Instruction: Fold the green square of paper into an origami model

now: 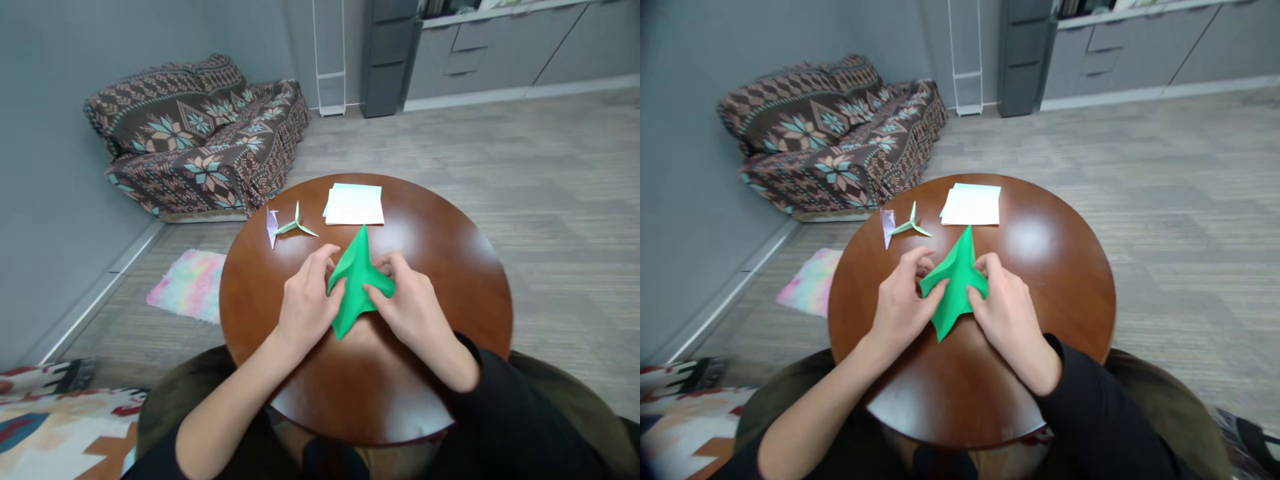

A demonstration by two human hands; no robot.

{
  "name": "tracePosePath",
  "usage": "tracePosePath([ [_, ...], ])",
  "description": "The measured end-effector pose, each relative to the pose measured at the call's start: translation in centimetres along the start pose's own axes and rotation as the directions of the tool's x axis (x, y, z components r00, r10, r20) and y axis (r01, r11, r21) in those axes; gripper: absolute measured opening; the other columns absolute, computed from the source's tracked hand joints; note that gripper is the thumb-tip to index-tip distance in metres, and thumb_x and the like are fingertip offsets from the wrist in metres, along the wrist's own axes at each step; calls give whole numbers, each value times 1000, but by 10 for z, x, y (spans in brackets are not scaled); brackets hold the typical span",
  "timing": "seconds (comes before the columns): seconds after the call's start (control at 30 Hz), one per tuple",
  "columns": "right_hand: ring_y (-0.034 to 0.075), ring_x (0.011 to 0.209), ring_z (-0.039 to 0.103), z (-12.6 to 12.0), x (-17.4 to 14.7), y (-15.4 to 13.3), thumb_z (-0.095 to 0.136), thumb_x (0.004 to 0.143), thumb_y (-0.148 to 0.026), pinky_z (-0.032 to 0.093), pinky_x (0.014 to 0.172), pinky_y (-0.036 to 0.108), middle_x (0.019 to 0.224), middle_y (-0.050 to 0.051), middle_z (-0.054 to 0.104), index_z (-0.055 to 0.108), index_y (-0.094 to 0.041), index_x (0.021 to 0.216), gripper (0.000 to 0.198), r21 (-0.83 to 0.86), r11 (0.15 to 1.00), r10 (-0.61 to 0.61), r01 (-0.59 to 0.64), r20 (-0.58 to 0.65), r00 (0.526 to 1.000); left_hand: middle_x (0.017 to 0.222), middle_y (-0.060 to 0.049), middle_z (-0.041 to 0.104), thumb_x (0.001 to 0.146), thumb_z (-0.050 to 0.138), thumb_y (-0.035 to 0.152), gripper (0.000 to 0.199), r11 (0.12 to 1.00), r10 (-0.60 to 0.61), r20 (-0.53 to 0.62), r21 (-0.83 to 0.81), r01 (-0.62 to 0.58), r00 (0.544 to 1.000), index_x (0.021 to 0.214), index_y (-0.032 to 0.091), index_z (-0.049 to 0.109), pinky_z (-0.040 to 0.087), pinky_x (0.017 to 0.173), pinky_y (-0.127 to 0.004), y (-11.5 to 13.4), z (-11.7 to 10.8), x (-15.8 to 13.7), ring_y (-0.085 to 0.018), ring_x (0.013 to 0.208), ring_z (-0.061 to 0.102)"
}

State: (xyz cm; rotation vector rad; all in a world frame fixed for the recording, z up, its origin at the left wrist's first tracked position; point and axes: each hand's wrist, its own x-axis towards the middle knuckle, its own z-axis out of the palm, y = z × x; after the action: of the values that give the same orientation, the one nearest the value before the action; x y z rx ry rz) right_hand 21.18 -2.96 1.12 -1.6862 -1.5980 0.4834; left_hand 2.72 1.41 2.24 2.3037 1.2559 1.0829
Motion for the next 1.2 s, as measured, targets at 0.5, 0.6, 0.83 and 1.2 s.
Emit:
tracePosePath([
  [0.5, 19, 74, 72, -13, 6, 5, 87, 77, -37, 59, 71, 33, 102, 5, 76, 63, -21, 125, 56, 408, 891, -30, -199, 490, 871, 127, -9, 63, 85, 68, 23, 36, 988, -108, 326, -66, 137, 939, 121, 24, 60, 48, 106, -45, -17, 1, 5, -30, 117, 64],
  [0.6, 19, 69, 70, -6, 2, 5, 84, 80, -35, 57, 67, 32, 90, 3, 74, 65, -22, 123, 49, 342, 935, -52, -95, 396, 917, 124, -10, 65, 87, 69, 27, 31, 979, -129, 315, -111, 171, 940, 117, 22, 63, 47, 105, -44, -15, 2, 7, -29, 116, 64],
  [0.83, 17, 64, 66, 0, -1, 1, 77, 86, -31, 54, 64, 32, 89, 3, 70, 68, -19, 114, 32, 206, 978, -69, 11, 274, 959, 125, -10, 68, 99, 54, 50, 40, 726, -188, 502, -507, 464, 844, 124, 20, 61, 46, 105, -40, -12, 2, 7, -28, 118, 62],
  [1.2, 18, 62, 64, -6, 4, 2, 71, 88, -31, 51, 61, 31, 74, -1, 66, 66, -18, 116, 31, 201, 980, -49, -7, 270, 961, 137, -6, 61, 87, 70, 20, 52, 362, -39, 700, -655, 663, 713, 134, 29, 49, 49, 95, -29, -19, -5, 5, -20, 114, 64],
])
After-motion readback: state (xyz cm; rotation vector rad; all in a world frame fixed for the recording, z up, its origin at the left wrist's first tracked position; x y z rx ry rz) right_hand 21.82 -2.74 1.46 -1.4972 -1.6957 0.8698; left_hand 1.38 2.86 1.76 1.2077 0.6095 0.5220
